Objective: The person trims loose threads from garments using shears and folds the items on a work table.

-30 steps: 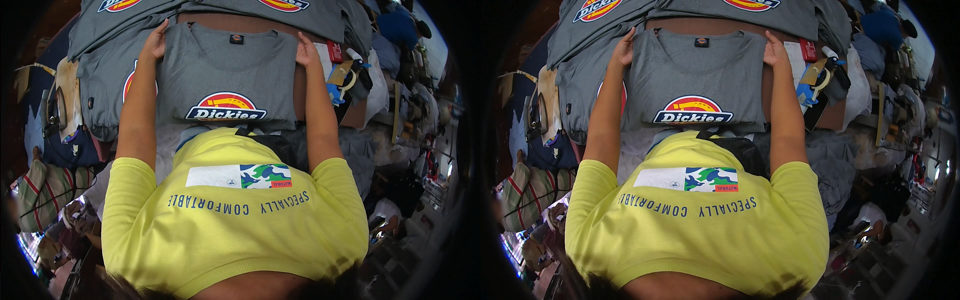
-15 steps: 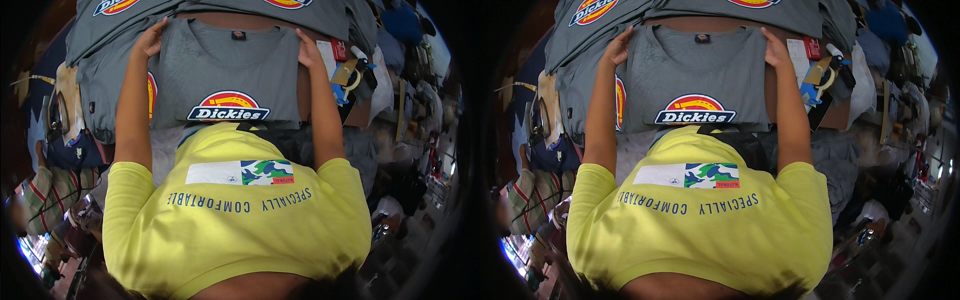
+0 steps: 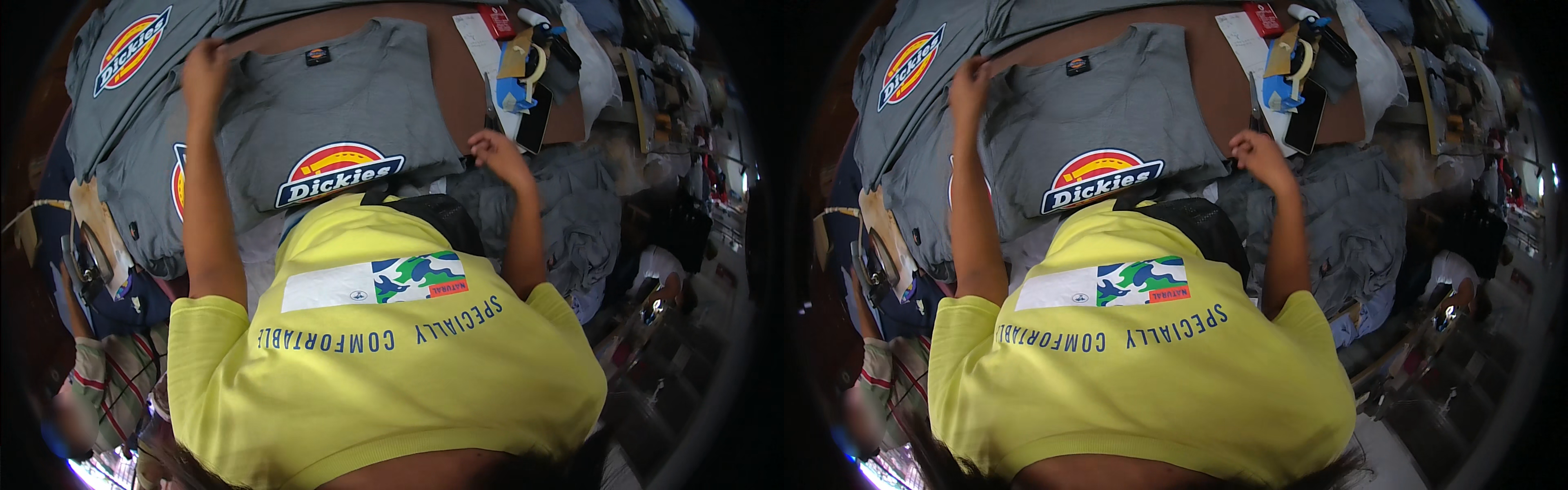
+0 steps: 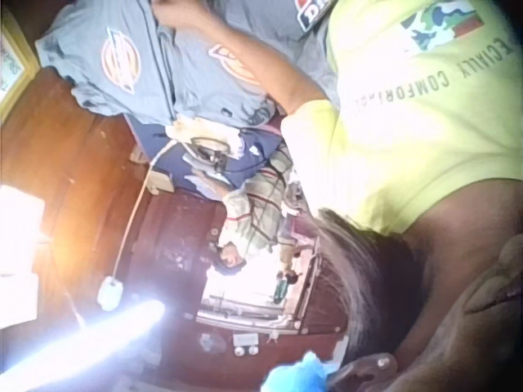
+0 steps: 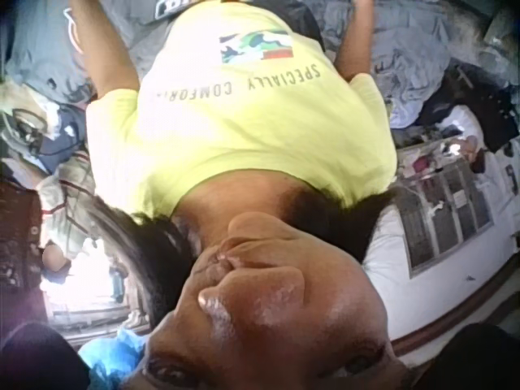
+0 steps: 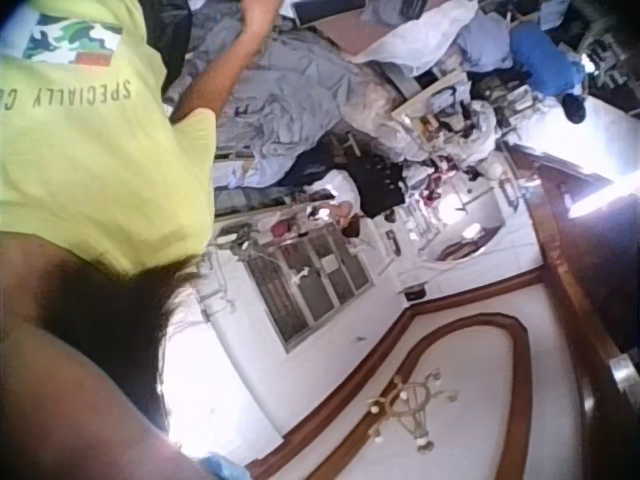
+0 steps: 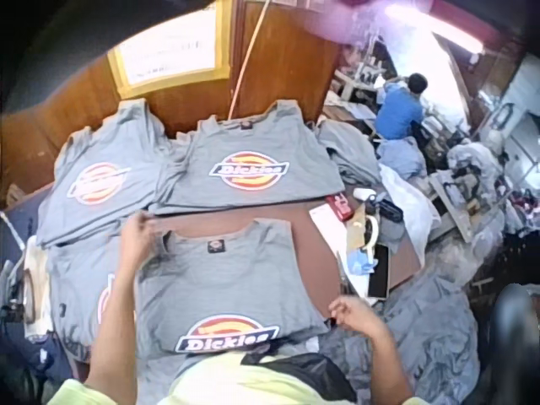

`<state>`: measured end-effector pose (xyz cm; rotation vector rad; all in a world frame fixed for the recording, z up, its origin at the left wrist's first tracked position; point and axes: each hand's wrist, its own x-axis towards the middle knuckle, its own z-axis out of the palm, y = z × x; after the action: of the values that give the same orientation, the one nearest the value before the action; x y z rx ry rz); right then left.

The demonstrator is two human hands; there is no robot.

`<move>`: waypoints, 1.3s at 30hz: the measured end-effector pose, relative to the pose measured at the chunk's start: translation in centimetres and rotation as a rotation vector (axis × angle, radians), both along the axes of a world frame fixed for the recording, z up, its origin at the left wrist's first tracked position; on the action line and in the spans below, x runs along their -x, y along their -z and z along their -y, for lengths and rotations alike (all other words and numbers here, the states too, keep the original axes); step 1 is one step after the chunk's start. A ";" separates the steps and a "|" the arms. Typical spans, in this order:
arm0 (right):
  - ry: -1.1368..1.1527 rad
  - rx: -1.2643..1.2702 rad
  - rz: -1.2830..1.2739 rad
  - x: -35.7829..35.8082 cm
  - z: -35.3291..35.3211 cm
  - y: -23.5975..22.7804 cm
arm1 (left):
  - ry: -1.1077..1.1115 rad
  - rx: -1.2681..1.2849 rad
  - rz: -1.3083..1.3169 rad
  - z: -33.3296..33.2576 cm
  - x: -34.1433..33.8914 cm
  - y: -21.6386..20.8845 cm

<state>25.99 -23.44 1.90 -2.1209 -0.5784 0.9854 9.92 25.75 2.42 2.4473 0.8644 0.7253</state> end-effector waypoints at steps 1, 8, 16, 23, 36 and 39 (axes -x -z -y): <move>0.073 0.077 -0.053 2.1 0.4 -0.5 | 0.054 -0.090 -0.054 3.3 -2.5 -0.6; 0.081 0.269 0.251 7.4 2.2 3.0 | 0.471 -0.506 -0.190 18.7 -13.8 3.7; 0.247 -0.103 0.045 7.6 4.6 7.6 | 0.496 -0.446 -0.138 18.1 -15.9 8.7; 0.517 -0.253 0.093 8.4 4.6 1.2 | 0.465 -0.312 -0.265 18.5 -16.7 5.8; 0.056 0.234 0.473 2.9 -1.0 -3.5 | 0.493 -0.212 -0.038 15.3 -16.8 8.5; -0.130 -0.113 0.545 1.1 -6.0 -2.0 | 0.473 -0.271 0.068 14.7 -10.7 3.9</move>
<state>24.84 -17.49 3.86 -2.2699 -1.0197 0.4134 20.62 11.08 -1.45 2.6939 0.1476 0.7760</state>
